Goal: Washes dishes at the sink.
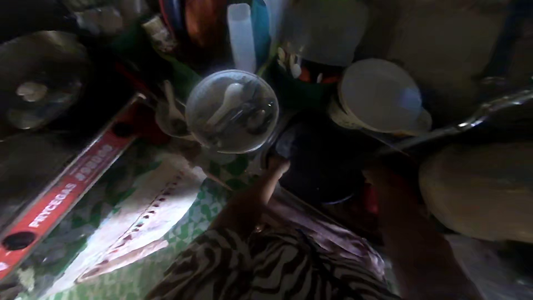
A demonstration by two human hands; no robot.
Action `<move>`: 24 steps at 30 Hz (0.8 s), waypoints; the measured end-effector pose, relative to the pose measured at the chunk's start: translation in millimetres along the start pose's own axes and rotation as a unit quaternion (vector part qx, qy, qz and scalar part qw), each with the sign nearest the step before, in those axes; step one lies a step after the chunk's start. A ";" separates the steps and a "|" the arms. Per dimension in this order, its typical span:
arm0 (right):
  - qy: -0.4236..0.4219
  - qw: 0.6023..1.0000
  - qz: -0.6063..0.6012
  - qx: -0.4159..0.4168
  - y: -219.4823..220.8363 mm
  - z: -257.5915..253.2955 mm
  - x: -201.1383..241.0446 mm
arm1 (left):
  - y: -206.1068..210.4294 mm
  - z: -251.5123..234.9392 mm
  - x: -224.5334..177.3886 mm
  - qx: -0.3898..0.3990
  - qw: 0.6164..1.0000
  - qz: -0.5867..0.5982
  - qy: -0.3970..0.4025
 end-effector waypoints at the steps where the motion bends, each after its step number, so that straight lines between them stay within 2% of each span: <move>1: 0.006 1.000 0.014 0.005 -3.4 5.8 -0.1 | 0.6 -2.7 0.0 -0.005 1.000 0.016 0.011; 5: -0.024 0.997 0.067 -0.024 -19.2 25.1 3.5 | 6.0 -21.5 7.0 -0.019 0.997 0.071 0.033; 9: -0.040 0.998 0.017 -0.050 -24.4 36.3 2.3 | 2.7 -15.4 2.7 -0.012 0.998 0.061 0.028; 12: -0.026 0.997 0.024 -0.064 -25.9 37.5 -1.6 | 3.5 -18.2 1.8 -0.020 0.997 0.047 0.058; 14: -0.030 0.996 0.043 -0.078 -27.7 39.8 -1.7 | 1.1 -12.8 -2.6 -0.017 0.997 0.011 0.071; 20: -0.074 0.993 -0.013 -0.094 -36.8 62.8 6.8 | 8.7 0.1 -8.3 0.026 0.987 -0.132 0.092; 24: -0.061 0.990 -0.036 -0.125 -42.4 72.2 -0.9 | 18.9 -6.7 -2.9 0.037 0.981 -0.159 0.109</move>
Point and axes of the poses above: each hand's wrist, its own z-axis away from the middle knuckle, its own y-axis out of the palm, x = y × z, the point moved 9 cm from there along -z, towards the middle knuckle, and after that the axes turned 4 degrees about y, right-handed, at the moved point
